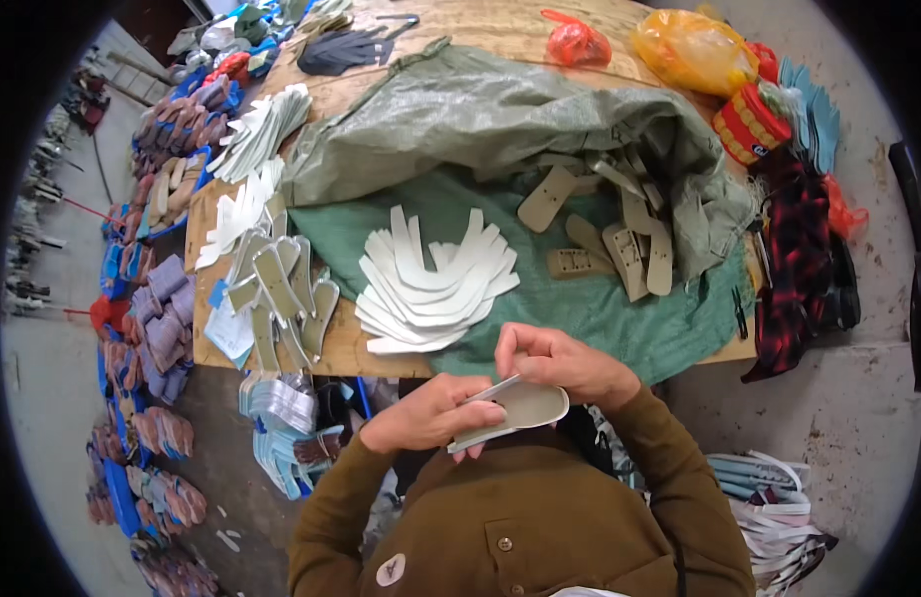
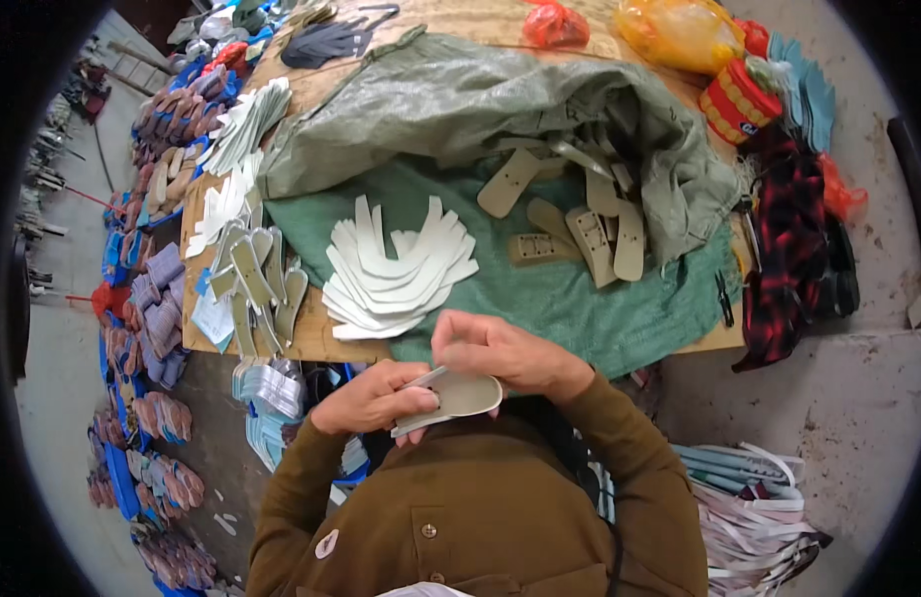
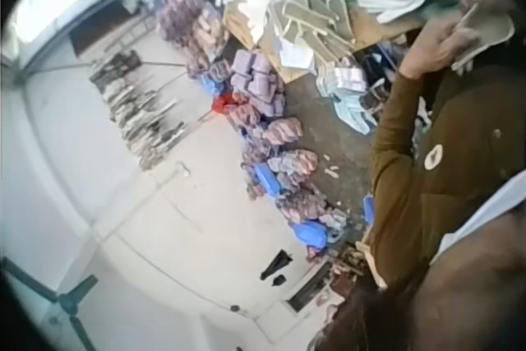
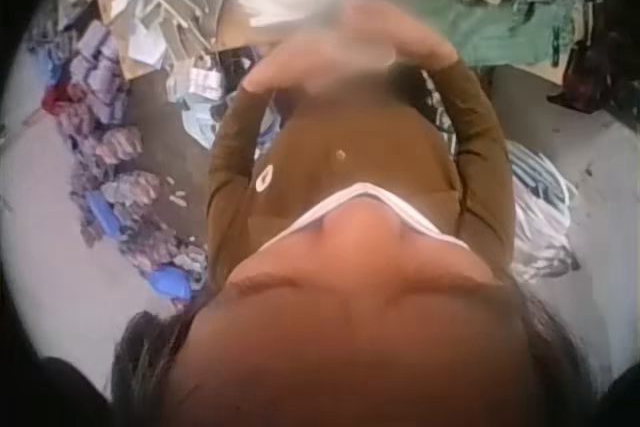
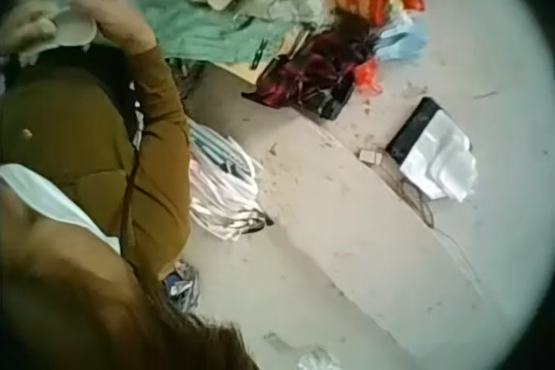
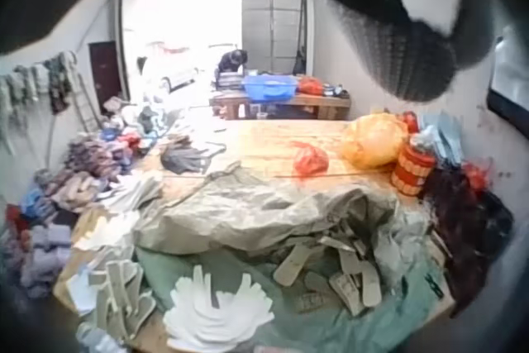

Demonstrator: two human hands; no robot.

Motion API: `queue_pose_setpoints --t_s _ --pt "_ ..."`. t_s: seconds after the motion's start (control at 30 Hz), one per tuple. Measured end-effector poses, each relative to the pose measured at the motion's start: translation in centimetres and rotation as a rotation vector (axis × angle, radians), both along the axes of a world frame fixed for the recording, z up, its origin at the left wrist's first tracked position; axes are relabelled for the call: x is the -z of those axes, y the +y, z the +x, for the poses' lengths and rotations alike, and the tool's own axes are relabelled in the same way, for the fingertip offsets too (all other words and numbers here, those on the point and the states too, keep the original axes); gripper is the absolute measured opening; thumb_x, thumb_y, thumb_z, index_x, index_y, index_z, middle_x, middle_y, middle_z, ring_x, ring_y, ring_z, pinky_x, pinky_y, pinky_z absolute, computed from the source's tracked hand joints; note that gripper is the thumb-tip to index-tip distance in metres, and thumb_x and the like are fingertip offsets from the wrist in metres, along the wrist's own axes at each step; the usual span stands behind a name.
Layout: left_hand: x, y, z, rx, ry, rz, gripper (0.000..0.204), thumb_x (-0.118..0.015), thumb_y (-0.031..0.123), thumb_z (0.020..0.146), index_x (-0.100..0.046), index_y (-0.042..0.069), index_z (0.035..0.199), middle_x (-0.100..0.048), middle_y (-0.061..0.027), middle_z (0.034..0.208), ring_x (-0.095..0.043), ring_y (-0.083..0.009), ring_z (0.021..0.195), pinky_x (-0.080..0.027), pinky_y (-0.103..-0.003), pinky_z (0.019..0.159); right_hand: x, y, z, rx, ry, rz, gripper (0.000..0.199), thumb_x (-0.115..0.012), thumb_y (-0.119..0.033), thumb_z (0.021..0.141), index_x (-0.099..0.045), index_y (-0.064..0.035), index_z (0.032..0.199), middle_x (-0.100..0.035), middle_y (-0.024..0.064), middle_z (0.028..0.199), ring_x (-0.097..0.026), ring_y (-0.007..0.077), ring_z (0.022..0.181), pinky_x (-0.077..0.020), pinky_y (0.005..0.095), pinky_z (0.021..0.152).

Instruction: The person repeatedly picks up a white shoe insole and a brown cardboard insert, aligns them, and presses them together. The person then places the assembled pair onto a pile on the table. This process is repeated continuously throughout the clip.

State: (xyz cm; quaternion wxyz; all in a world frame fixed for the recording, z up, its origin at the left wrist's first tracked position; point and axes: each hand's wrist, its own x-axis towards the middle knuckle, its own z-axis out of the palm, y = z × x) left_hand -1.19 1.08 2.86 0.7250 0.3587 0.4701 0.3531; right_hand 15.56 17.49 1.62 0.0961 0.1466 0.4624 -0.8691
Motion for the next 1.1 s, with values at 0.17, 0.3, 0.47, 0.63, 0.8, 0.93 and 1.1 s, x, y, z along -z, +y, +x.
queue_pose_setpoints --t_s 0.17,0.3,0.47,0.63,0.8,0.93,1.1 --pt "0.3 0.2 0.9 -0.130 0.004 0.006 0.025 -0.054 0.025 0.101 -0.060 0.002 0.097 -0.063 -0.0038 0.067 -0.059 -0.0093 0.052 -0.046 -0.023 0.047 1.0 0.8 -0.2 0.040 0.047 0.149 0.014 -0.060 -0.019 0.096 -0.051 -0.0087 0.094 -0.054 -0.0047 0.083 -0.052 0.0022 0.073 -0.0430 0.0197 0.060" --pt "0.2 0.5 1.3 -0.269 0.003 0.035 0.026 -0.055 0.026 0.100 -0.060 0.000 0.097 -0.062 -0.0039 0.067 -0.058 -0.0093 0.051 -0.046 -0.023 0.046 -0.1 0.5 -0.7 0.193 0.129 -0.008 0.021 -0.060 -0.027 0.098 -0.052 -0.0076 0.095 -0.059 -0.0010 0.079 -0.058 0.0049 0.061 -0.0463 0.0201 0.045" --pt "0.8 1.4 2.7 -0.436 -0.044 0.042 0.024 -0.054 0.023 0.101 -0.058 0.000 0.101 -0.063 -0.0047 0.070 -0.058 -0.0093 0.054 -0.049 -0.023 0.049 0.6 1.6 -0.9 0.215 0.161 0.024 0.024 -0.056 -0.031 0.100 -0.051 -0.0073 0.098 -0.056 0.0027 0.088 -0.058 0.0071 0.063 -0.0458 0.0219 0.043" --pt "3.1 2.1 4.9 -0.587 0.022 0.144 0.024 -0.054 0.023 0.101 -0.057 0.000 0.102 -0.062 -0.0056 0.070 -0.059 -0.0099 0.054 -0.049 -0.023 0.049 2.2 1.7 -1.3 0.412 0.242 0.286 0.033 -0.048 -0.039 0.102 -0.052 -0.0065 0.101 -0.056 0.0043 0.090 -0.058 0.0095 0.071 -0.0484 0.0243 0.055" --pt "4.1 2.6 5.6 -0.693 0.146 0.211 0.034 -0.056 0.033 0.100 -0.054 0.000 0.108 -0.063 -0.0067 0.081 -0.061 -0.0114 0.059 -0.051 -0.024 0.049 4.4 -1.5 -3.2 0.710 0.221 0.385 0.047 -0.037 -0.050 0.104 -0.050 -0.0058 0.114 -0.055 0.0045 0.092 -0.052 0.0096 0.081 -0.0456 0.0220 0.068" --pt "4.4 2.9 4.7 -0.850 0.091 0.281 0.039 -0.054 0.041 0.100 -0.058 0.002 0.103 -0.063 -0.0040 0.078 -0.058 -0.0104 0.053 -0.049 -0.023 0.047 5.1 -5.2 -3.8 0.708 0.284 0.477 0.066 -0.040 -0.055 0.101 -0.030 -0.0046 0.143 -0.055 0.0109 0.112 -0.054 0.0161 0.099 -0.0439 0.0293 0.087" --pt "7.1 1.8 3.7 -0.666 -0.437 0.029 0.059 -0.045 0.059 0.097 -0.059 0.003 0.099 -0.056 0.0007 0.072 -0.045 -0.0102 0.040 -0.033 -0.021 0.037 3.9 -3.1 -3.3 0.562 0.478 0.051 0.075 -0.048 -0.049 0.100 -0.018 -0.0015 0.150 -0.053 0.0126 0.120 -0.052 0.0195 0.112 -0.0366 0.0332 0.104"
